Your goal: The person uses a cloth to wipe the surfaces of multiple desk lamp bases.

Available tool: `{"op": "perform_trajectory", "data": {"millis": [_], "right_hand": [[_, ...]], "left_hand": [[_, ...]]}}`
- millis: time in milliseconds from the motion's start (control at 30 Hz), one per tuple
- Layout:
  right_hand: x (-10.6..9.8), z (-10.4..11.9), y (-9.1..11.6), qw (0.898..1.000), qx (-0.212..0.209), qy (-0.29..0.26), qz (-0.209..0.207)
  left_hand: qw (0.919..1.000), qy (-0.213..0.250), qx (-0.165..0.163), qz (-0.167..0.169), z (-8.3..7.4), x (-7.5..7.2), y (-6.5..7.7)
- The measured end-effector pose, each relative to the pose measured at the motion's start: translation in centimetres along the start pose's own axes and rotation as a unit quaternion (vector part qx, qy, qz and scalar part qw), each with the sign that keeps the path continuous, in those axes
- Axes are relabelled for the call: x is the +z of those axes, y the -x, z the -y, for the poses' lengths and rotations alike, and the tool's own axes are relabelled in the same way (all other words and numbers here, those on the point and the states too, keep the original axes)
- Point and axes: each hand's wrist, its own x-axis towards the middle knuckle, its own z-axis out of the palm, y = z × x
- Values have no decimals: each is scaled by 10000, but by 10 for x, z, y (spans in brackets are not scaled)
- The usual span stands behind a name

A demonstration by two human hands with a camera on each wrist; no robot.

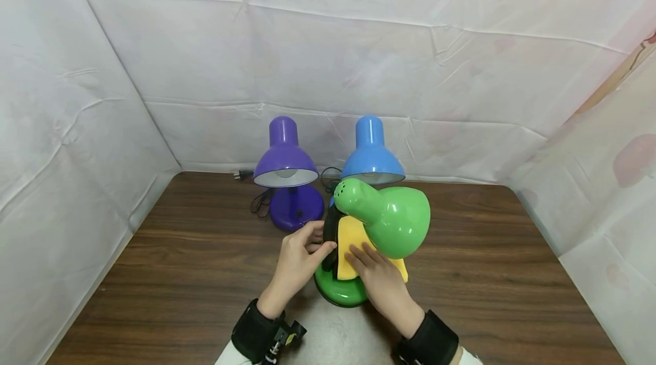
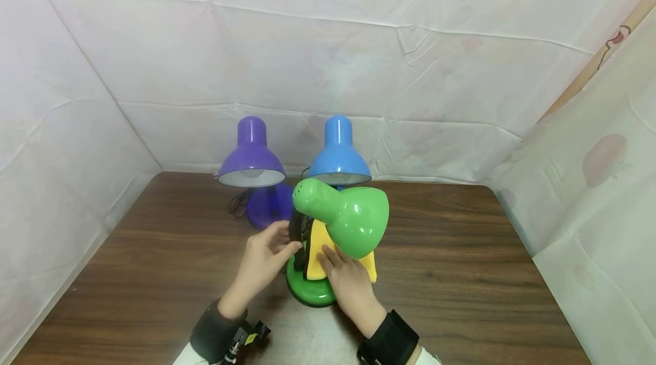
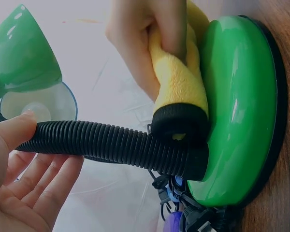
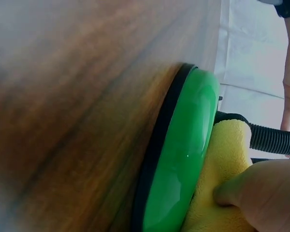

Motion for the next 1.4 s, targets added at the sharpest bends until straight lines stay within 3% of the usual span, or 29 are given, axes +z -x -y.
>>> {"op": "perform_trajectory", "data": {"millis": [200, 533, 1100, 1400], "right_hand": [[2, -3, -7, 9994, -54, 338, 2], [-1, 2, 4, 9998, -123, 148, 69], [-19, 13, 30, 9973, -436, -187, -563], [-25, 21, 42, 9984, -478, -201, -217]], "left_hand": [[10000, 5, -52, 23, 0, 0, 0], [10000, -70, -61, 9, 0, 0, -1], [9999, 104, -100, -26, -1, 1, 0], [9998, 174, -116, 13, -1, 2, 1]]}}
